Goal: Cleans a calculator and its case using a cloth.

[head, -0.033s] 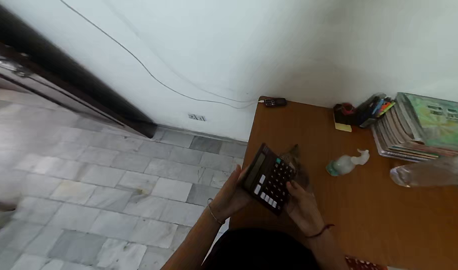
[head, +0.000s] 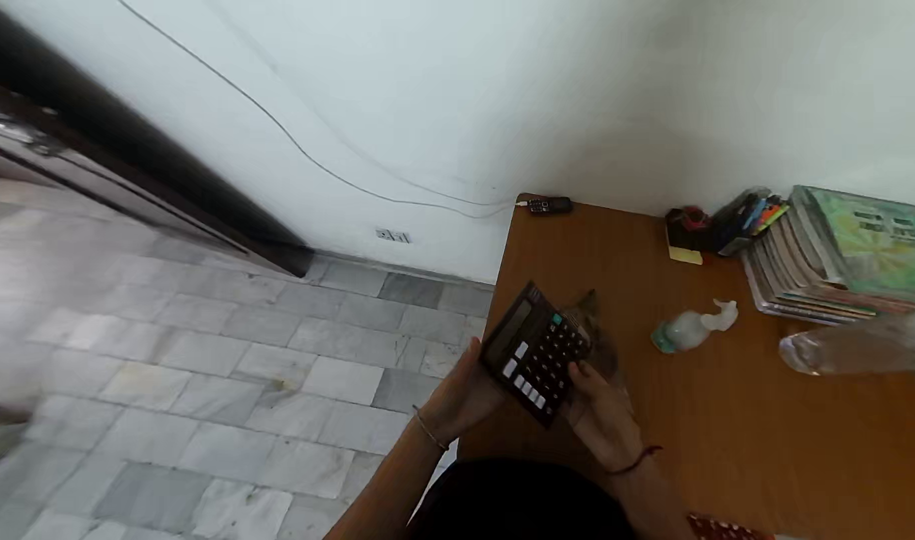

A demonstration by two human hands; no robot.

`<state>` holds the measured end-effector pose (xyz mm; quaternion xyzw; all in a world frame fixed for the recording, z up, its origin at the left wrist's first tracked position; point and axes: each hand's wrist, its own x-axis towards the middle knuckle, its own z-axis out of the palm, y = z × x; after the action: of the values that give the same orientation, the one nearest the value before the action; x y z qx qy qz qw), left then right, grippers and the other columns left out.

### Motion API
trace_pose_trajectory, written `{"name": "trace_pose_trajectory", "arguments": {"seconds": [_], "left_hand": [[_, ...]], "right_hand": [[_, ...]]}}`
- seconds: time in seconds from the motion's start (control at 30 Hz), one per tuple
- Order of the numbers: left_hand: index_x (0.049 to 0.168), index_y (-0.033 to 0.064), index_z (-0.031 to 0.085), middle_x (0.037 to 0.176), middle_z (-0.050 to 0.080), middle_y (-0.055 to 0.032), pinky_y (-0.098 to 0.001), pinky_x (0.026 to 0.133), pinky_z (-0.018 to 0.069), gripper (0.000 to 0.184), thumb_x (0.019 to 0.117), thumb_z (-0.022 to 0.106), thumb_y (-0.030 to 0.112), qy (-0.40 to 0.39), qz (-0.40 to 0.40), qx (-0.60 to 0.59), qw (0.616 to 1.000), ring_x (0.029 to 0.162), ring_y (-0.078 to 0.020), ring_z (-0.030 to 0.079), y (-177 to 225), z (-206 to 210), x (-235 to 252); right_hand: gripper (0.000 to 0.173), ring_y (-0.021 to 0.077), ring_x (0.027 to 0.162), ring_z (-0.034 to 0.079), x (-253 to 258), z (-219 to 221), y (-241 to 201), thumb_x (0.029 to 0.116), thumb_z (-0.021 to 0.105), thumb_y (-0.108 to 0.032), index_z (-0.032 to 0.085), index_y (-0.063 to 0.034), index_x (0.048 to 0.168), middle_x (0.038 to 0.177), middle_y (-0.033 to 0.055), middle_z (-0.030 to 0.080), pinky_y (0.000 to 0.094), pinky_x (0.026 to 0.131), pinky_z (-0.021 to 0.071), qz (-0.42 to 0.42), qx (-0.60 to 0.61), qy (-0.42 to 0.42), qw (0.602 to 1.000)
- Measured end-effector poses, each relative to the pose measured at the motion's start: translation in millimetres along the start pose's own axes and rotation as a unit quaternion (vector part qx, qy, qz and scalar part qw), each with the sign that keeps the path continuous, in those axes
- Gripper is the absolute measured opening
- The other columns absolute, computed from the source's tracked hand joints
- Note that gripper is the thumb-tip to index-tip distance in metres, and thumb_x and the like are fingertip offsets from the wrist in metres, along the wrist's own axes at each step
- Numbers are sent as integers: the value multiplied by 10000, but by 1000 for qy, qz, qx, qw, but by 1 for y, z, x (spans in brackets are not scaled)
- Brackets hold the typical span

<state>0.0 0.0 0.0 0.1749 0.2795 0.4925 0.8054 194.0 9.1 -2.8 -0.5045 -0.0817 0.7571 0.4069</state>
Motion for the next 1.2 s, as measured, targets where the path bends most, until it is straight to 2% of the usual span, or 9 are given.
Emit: {"name": "trace_pose_trajectory", "arguments": {"seconds": [0.07, 0.13, 0.3, 0.43, 0.53, 0.67, 0.83, 0.97, 1.2], "left_hand": [[1256, 90, 524, 1108, 716, -49, -340, 954, 565, 641, 808, 828, 433, 65, 33, 3, 997, 1050, -153, 695, -7, 2, 2], [1270, 39, 464, 1032, 703, -89, -335, 868, 593, 269, 1010, 496, 101, 181, 50, 4, 982, 944, -164, 709, -8, 8, 7], [1252, 36, 530, 999, 708, -116, -346, 815, 608, 354, 1124, 278, 249, 293, 63, -20, 954, 907, -189, 721, 7, 14, 13], [1223, 48, 550, 980, 704, -98, -328, 805, 604, 369, 1124, 284, 283, 317, 83, -12, 945, 891, -166, 716, 19, 25, 14], [1181, 46, 572, 945, 713, -95, -320, 784, 608, 363, 1123, 289, 266, 322, 95, -16, 942, 861, -164, 723, 27, 34, 12], [1186, 54, 574, 958, 724, -99, -321, 790, 615, 354, 1120, 281, 240, 309, 126, -11, 943, 873, -165, 730, 33, 40, 6], [1164, 85, 590, 957, 729, -64, -312, 791, 618, 358, 1110, 266, 229, 305, 154, -8, 940, 879, -141, 730, 41, 51, -3], [1141, 104, 585, 904, 735, -37, -287, 747, 622, 313, 1101, 292, 207, 312, 172, 31, 934, 822, -115, 732, 46, 64, -9], [1071, 215, 659, 906, 739, 103, -217, 778, 598, 188, 990, 504, 145, 265, 276, 212, 899, 831, -8, 706, 36, 81, -21]], "right_hand": [[226, 199, 871, 720, 4, 9, -2, 1112, 348, -99, 420, -33, 1315, 1038, 129, 669, 333, 766, 614, 8, -18, -19, 1000], [270, 175, 899, 716, 11, 14, -11, 1111, 375, -125, 440, -10, 1347, 1069, 121, 676, 316, 788, 607, -7, -107, -27, 994], [508, 414, 1184, 598, 79, -20, -49, 1031, 619, -263, 512, 68, 1400, 1325, 307, 582, 546, 992, 487, -198, -472, 148, 846], [883, 527, 1398, 405, 138, -41, -60, 930, 739, -437, 343, 63, 1541, 1536, 363, 370, 619, 1130, 351, -139, -658, 230, 704], [733, 497, 1429, 384, 156, -42, -50, 981, 683, -337, 383, 37, 1535, 1565, 324, 360, 600, 1146, 340, -111, -718, 219, 652], [370, 442, 1295, 552, 152, -51, -51, 1039, 564, -125, 583, 27, 1376, 1388, 296, 566, 568, 1092, 425, -168, -643, 219, 714], [366, 310, 1054, 617, 103, -52, -66, 1075, 491, -134, 509, 96, 1359, 1196, 280, 621, 460, 935, 495, -303, -427, 190, 830], [304, 239, 1012, 637, 30, -30, -75, 1062, 500, -109, 563, 104, 1271, 1134, 227, 650, 426, 911, 512, -355, -470, 148, 795], [170, -39, 723, 624, -56, 20, -61, 924, 626, -112, 635, 31, 1015, 833, 31, 683, 117, 667, 517, -522, -502, 58, 687]]}}
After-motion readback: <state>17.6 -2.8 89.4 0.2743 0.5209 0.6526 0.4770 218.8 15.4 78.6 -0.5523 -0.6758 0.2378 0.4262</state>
